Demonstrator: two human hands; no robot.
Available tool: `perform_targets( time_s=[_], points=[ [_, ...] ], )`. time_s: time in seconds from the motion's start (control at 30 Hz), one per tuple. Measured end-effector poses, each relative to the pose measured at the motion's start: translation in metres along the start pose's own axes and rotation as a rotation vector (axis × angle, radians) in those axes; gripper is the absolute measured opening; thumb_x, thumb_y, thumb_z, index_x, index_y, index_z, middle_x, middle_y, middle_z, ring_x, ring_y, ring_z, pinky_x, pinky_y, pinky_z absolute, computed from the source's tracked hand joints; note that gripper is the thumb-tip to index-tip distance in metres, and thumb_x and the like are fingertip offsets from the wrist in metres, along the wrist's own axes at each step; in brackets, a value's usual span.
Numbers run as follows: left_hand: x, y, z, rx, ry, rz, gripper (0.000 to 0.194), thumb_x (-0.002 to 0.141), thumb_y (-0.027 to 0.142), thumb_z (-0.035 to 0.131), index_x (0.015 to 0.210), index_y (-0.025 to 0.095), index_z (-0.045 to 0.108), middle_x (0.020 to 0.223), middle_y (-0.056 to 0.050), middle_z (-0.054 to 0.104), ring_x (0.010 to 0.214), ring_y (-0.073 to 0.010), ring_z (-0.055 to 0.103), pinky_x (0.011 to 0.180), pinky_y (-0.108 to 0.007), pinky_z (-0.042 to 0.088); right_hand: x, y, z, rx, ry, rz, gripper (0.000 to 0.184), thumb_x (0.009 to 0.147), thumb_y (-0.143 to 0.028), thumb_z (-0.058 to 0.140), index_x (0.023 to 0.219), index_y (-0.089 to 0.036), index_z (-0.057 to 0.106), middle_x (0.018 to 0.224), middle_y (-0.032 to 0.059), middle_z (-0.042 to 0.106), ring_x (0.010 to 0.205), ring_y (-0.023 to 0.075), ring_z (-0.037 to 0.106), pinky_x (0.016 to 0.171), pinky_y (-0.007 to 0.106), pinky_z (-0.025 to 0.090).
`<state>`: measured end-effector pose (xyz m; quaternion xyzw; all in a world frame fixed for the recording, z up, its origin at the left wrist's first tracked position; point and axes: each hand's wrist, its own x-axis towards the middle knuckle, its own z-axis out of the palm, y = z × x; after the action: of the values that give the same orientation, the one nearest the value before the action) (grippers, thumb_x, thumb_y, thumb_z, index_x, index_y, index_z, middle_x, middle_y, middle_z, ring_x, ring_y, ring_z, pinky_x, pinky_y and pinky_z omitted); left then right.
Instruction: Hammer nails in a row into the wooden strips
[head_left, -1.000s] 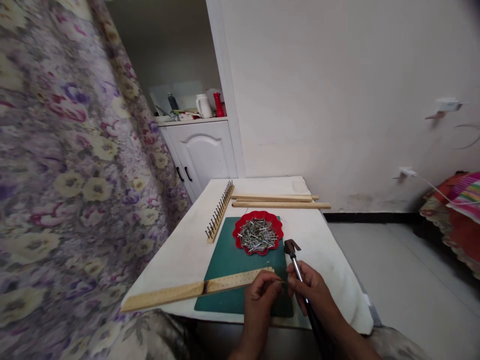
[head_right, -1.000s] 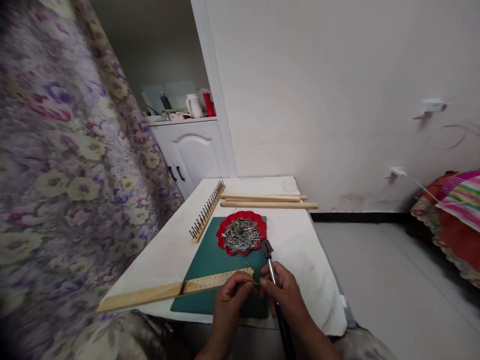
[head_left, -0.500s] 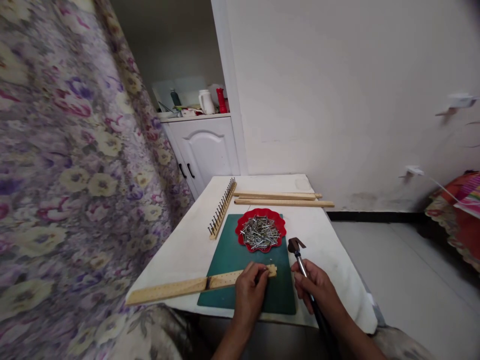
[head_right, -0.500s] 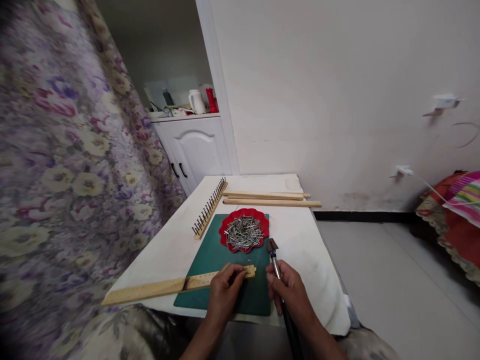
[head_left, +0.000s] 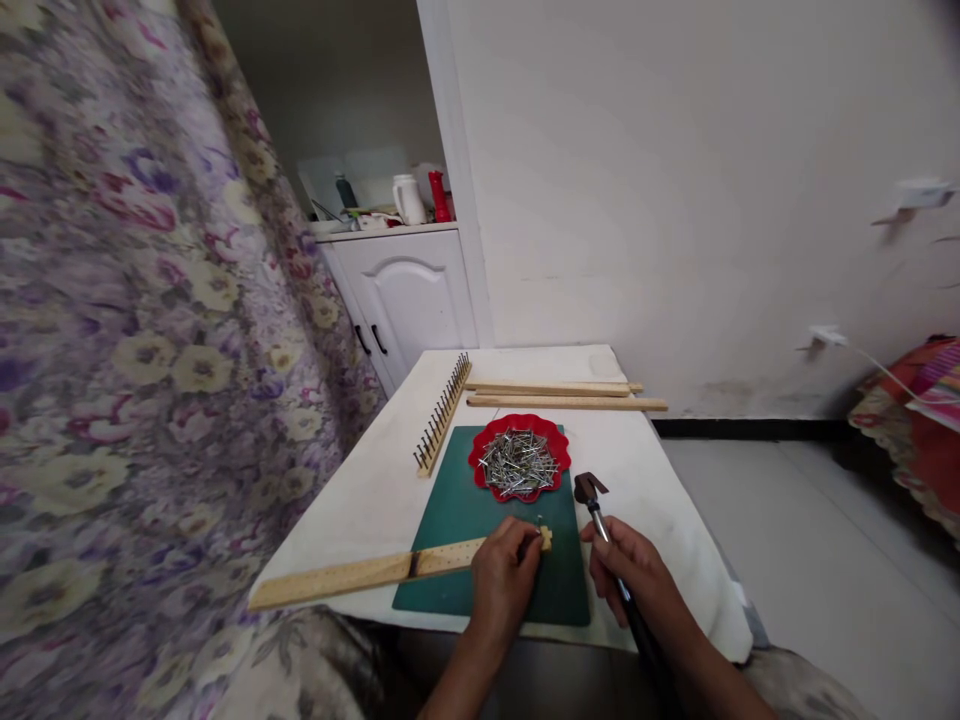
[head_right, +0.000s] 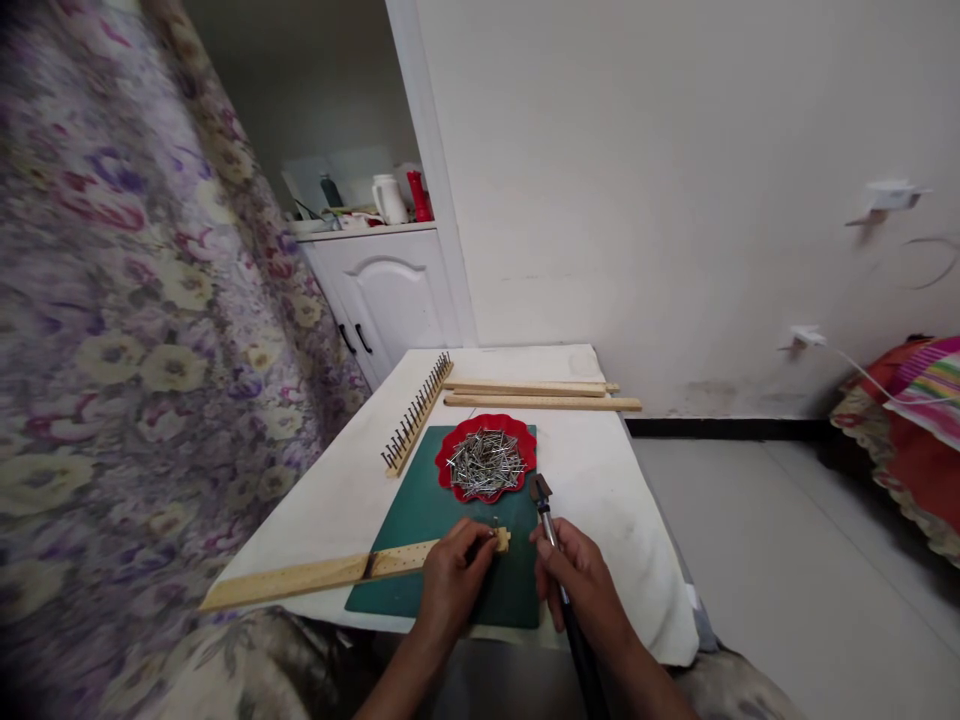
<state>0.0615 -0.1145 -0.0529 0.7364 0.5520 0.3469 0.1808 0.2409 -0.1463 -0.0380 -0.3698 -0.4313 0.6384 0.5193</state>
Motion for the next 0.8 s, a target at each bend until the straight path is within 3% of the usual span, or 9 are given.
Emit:
perform_targets(
  time_s=[0.2,0.4,0.8],
  points=[
    [0.001,-0.003,0.002,0.055,-0.013,0.038,0.016,0.085,0.021,0.048,0.077,0.02,0.062,0.078,-0.002,0.06,0.076,-0.0148,0.057,0.066,-0.022,0.04,-0.009,-0.015,0.007,0.141,-0.075,0.073,0.034,0.086,-0.047,0.051,0.095,-0.015,0.053,0.046,-0.0061,0.055,0.024,0.003,0.034,0.028,0.015,0.017],
    [0.002,-0.002,0.002,0.101,-0.017,0.055,0.016,0.082,0.018,0.05,0.072,0.02,0.062,0.072,0.0,0.06,0.073,-0.0143,0.055,0.063,-0.022,0.036,-0.015,-0.008,0.01,0.121,-0.223,0.181,0.036,0.082,-0.049,0.054,0.094,-0.015,0.053,0.047,-0.0029,0.062,0.021,0.0038,0.036,0.025,0.014,0.015],
    [0.002,-0.005,0.004,0.117,-0.009,0.053,0.016,0.081,0.017,0.051,0.068,0.019,0.061,0.07,-0.001,0.058,0.07,-0.0142,0.054,0.06,-0.023,0.033,-0.009,-0.006,0.023,0.08,-0.194,0.2,0.035,0.081,-0.049,0.054,0.091,-0.017,0.049,0.048,-0.0024,0.064,0.021,0.0046,0.039,0.025,0.013,0.016]
  ],
)
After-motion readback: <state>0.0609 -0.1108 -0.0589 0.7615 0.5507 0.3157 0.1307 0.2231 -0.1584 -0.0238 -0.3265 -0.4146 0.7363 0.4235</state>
